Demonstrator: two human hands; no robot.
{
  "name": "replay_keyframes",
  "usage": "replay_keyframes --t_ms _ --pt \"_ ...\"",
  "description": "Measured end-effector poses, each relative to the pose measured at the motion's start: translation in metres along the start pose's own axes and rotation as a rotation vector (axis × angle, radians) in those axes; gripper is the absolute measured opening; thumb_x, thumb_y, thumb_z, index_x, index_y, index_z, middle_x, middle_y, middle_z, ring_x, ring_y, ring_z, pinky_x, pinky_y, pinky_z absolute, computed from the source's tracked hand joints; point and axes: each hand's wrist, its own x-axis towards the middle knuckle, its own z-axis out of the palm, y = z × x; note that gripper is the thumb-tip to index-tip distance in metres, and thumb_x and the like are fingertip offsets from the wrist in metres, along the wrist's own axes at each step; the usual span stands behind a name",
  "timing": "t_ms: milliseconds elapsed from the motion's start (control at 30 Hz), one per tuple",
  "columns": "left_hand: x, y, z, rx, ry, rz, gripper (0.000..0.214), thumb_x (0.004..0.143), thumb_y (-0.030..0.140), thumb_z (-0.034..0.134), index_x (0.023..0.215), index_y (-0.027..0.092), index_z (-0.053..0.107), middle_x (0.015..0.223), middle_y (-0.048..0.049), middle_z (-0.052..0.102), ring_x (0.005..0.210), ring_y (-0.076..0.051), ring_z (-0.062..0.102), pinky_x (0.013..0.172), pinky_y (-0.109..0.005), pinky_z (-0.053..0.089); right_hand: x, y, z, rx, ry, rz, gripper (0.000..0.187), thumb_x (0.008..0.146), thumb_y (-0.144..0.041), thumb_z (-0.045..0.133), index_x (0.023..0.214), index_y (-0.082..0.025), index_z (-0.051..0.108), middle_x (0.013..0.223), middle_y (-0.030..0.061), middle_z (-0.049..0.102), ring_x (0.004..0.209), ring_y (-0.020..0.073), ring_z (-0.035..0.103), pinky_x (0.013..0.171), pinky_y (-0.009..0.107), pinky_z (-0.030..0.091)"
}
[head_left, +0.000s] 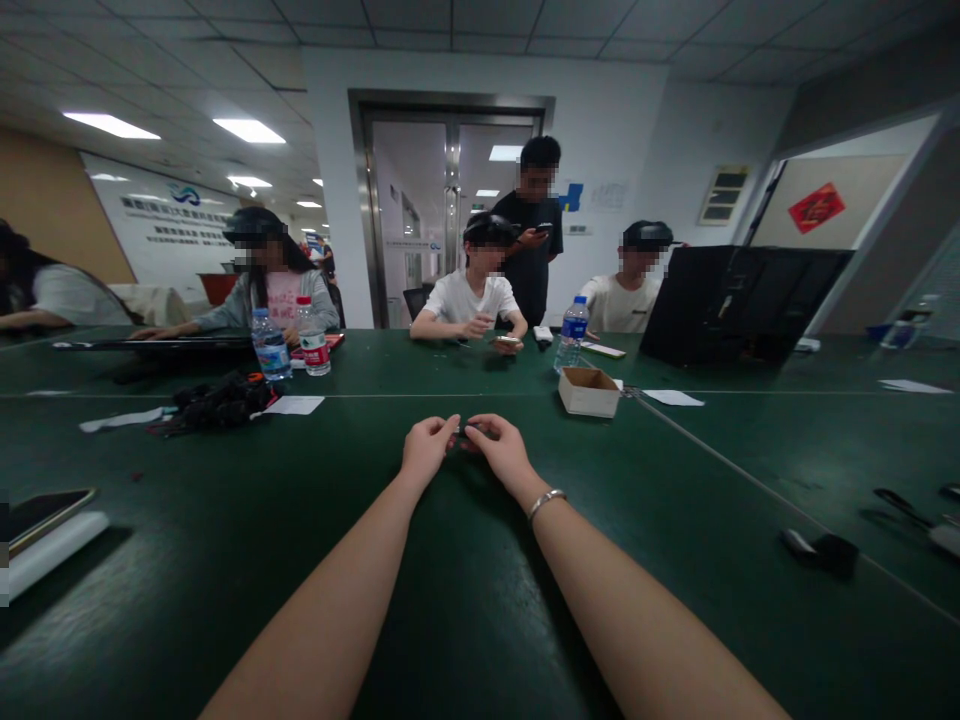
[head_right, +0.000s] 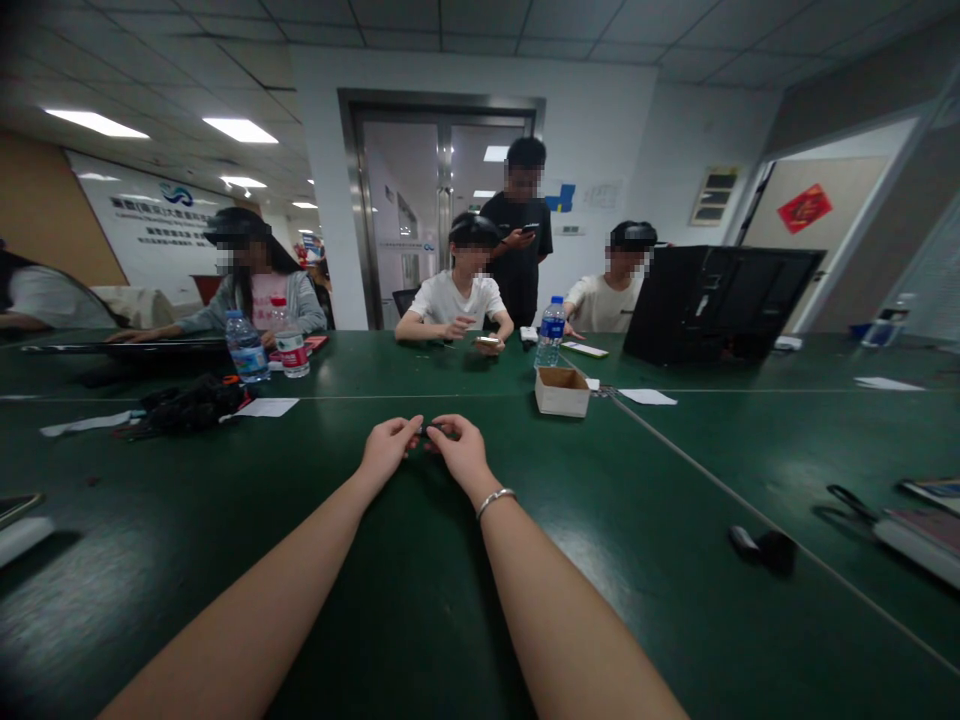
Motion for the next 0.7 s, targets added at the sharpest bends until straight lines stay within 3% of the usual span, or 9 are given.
replay_keyframes --t_ms 133,233,300,400,467,600,700 --pt "-0.0013 0.0026 -0.0001 -0.141 -0.076 0.134 0.030 0.069 0.041 0.065 0.087 0.017 0.068 0.092 -0.0078 0.069 0.082 -0.018 0.062 0.064 -0.026 0.046 0.0018 0.0026 -0.0014 0.001 0.039 0.021 0.036 0.064 -0.040 0.073 0.086 -0.015 0.059 0.066 -0.0007 0.063 0.054 0.0134 0.064 0.053 0.025 0.053" --pt "-0.0037 0.0069 -0.0008 -0.219 -0.122 0.097 0.037 0.069 0.038 0.067 0.100 0.019 0.065 0.108 -0.0092 0.066 0.090 -0.019 0.062 0.067 -0.025 0.047 0.0035 0.0051 -0.0020 -0.005 0.050 0.029 0.036 0.065 -0.041 0.072 0.086 -0.015 0.059 0.064 -0.0014 0.062 0.052 0.0130 0.064 0.051 0.023 0.052" --pt "-0.0041 0.0076 -0.0009 -0.234 -0.110 0.006 0.040 0.071 0.043 0.064 0.103 0.019 0.063 0.107 -0.0098 0.065 0.087 -0.018 0.063 0.062 -0.024 0.047 0.0041 0.0058 -0.0019 -0.021 0.045 0.033 0.035 0.066 -0.040 0.072 0.087 -0.015 0.060 0.065 -0.0007 0.063 0.053 0.0129 0.064 0.051 0.023 0.052" --pt "-0.0027 0.0053 -0.0009 -0.160 -0.092 -0.096 0.040 0.076 0.051 0.055 0.089 0.015 0.065 0.087 -0.0094 0.066 0.073 -0.016 0.061 0.054 -0.023 0.044 0.0041 0.0053 -0.0016 -0.040 0.037 0.039 0.032 0.067 -0.037 0.071 0.087 -0.015 0.060 0.068 0.0010 0.065 0.055 0.0134 0.065 0.052 0.023 0.052" --pt "-0.0018 0.0039 -0.0012 -0.125 -0.100 -0.073 0.036 0.076 0.048 0.055 0.083 0.014 0.065 0.080 -0.0077 0.066 0.071 -0.016 0.059 0.055 -0.023 0.044 0.0040 0.0048 -0.0017 -0.046 0.045 0.042 0.030 0.067 -0.035 0.071 0.086 -0.015 0.060 0.068 0.0012 0.065 0.054 0.0136 0.065 0.052 0.023 0.052" --pt "-0.0019 0.0057 -0.0015 -0.166 -0.142 0.032 0.024 0.071 0.031 0.063 0.091 0.018 0.066 0.094 -0.0068 0.067 0.084 -0.016 0.060 0.067 -0.025 0.046 0.0043 0.0053 -0.0024 -0.053 0.075 0.047 0.027 0.070 -0.032 0.069 0.087 -0.014 0.059 0.065 -0.0004 0.063 0.053 0.0129 0.064 0.050 0.022 0.051" --pt "-0.0025 0.0079 -0.0004 -0.191 -0.120 -0.021 0.029 0.071 0.032 0.064 0.096 0.018 0.064 0.098 -0.0083 0.066 0.085 -0.017 0.061 0.066 -0.025 0.047 0.0044 0.0062 -0.0027 -0.067 0.059 0.041 0.028 0.069 -0.034 0.070 0.088 -0.015 0.060 0.065 -0.0006 0.063 0.053 0.0128 0.064 0.050 0.022 0.051"
